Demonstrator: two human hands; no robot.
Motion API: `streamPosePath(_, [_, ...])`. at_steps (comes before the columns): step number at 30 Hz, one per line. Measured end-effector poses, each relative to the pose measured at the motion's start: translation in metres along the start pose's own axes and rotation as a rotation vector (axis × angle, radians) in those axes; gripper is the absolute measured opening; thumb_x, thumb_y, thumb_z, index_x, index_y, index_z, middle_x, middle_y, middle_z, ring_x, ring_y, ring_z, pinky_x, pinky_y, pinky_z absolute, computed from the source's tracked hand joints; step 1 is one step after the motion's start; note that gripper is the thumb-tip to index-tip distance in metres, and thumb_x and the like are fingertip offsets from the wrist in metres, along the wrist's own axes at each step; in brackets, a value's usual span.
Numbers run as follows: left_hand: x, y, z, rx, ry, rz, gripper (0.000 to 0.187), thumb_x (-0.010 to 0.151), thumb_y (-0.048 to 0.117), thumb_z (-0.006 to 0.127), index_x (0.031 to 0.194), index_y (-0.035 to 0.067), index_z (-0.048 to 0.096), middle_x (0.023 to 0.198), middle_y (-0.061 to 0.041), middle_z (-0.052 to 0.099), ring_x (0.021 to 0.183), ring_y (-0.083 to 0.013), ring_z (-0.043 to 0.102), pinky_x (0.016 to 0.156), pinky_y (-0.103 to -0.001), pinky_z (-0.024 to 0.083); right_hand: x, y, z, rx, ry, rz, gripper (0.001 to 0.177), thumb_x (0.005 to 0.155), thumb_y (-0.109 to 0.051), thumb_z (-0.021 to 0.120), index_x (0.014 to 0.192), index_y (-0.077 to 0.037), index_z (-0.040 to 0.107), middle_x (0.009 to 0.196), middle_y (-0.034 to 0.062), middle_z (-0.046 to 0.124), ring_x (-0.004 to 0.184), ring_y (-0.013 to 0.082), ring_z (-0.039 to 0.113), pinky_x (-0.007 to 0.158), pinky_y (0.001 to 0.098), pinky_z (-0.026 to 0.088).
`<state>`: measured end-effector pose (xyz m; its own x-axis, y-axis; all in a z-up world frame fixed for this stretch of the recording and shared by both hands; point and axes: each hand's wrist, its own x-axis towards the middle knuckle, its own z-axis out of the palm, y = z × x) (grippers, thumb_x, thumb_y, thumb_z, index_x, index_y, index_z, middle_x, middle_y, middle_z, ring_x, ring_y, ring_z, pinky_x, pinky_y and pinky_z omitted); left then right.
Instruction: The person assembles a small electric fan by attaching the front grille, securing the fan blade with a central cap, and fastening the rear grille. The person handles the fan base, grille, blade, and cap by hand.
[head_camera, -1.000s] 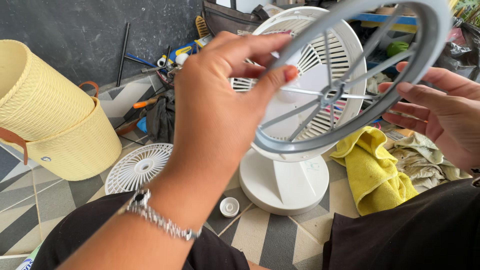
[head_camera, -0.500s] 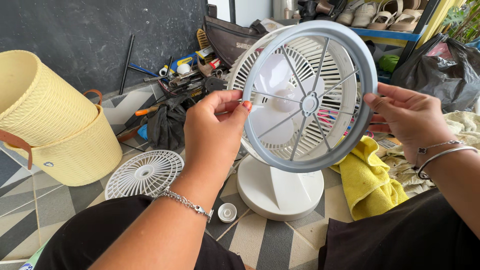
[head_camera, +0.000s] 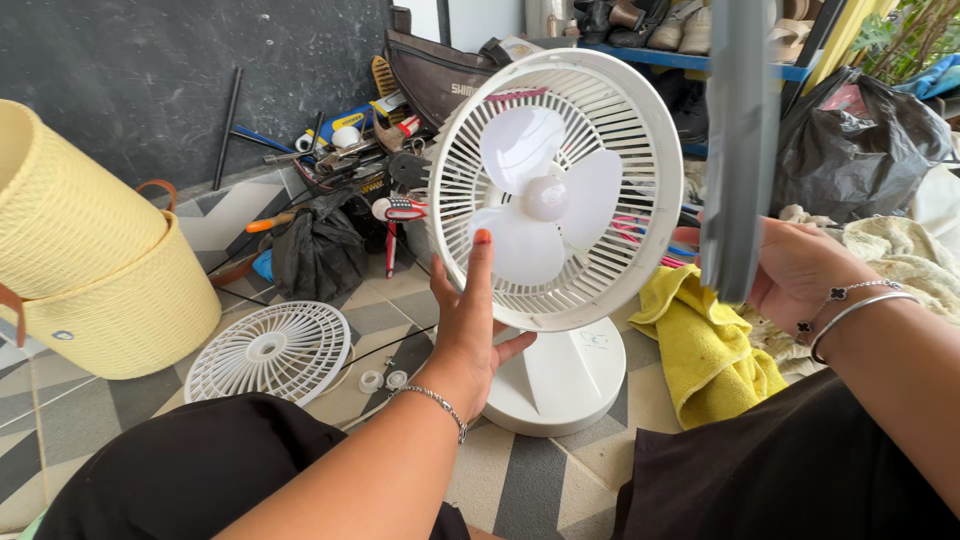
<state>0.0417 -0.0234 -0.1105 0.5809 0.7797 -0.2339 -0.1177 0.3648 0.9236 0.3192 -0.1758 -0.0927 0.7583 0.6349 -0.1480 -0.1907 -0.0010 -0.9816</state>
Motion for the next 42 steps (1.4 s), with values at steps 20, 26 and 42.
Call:
streamPosePath(20, [0.045,0.027,0.021,0.078,-0.004,-0.166,0.047,0.087,0.001,0.044,0.133,-0.002,0.049,0.121,-0.026,0.07,0.094,-0.0414,0.077,0.071,-0.05,0.063,0.053,0.041,-0.041,0.606,-0.066,0.396,0.032,0.109,-0.021,0.035,0.122,0.003,0.052,0.088,0.0016,0.056,0.06,0.0043,0.046,0.039,0.0149,0.033])
streamPosePath(26, [0.041,0.025,0.014,0.039,-0.044,-0.178,0.046,0.085,-0.004,0.043,0.131,0.002,0.05,0.124,-0.024,0.064,0.101,-0.0445,0.074,0.075,-0.049,0.063,0.017,0.032,-0.007,-0.045,0.6,-0.332,0.018,0.111,-0.02,0.046,0.116,-0.003,0.047,0.091,0.0054,0.059,0.068,0.0115,0.06,0.048,0.0223,0.048])
streamPosePath(42, [-0.009,0.044,-0.049,0.243,-0.008,-0.091,0.108,0.076,-0.001,0.07,0.157,0.025,0.004,0.129,-0.017,0.058,0.113,-0.03,0.065,0.096,-0.048,0.057,-0.023,0.022,0.057,-0.736,0.352,-1.169,0.024,0.113,0.004,0.05,0.128,0.001,0.032,0.086,0.0151,0.063,0.074,0.0255,0.066,0.065,0.0389,0.05])
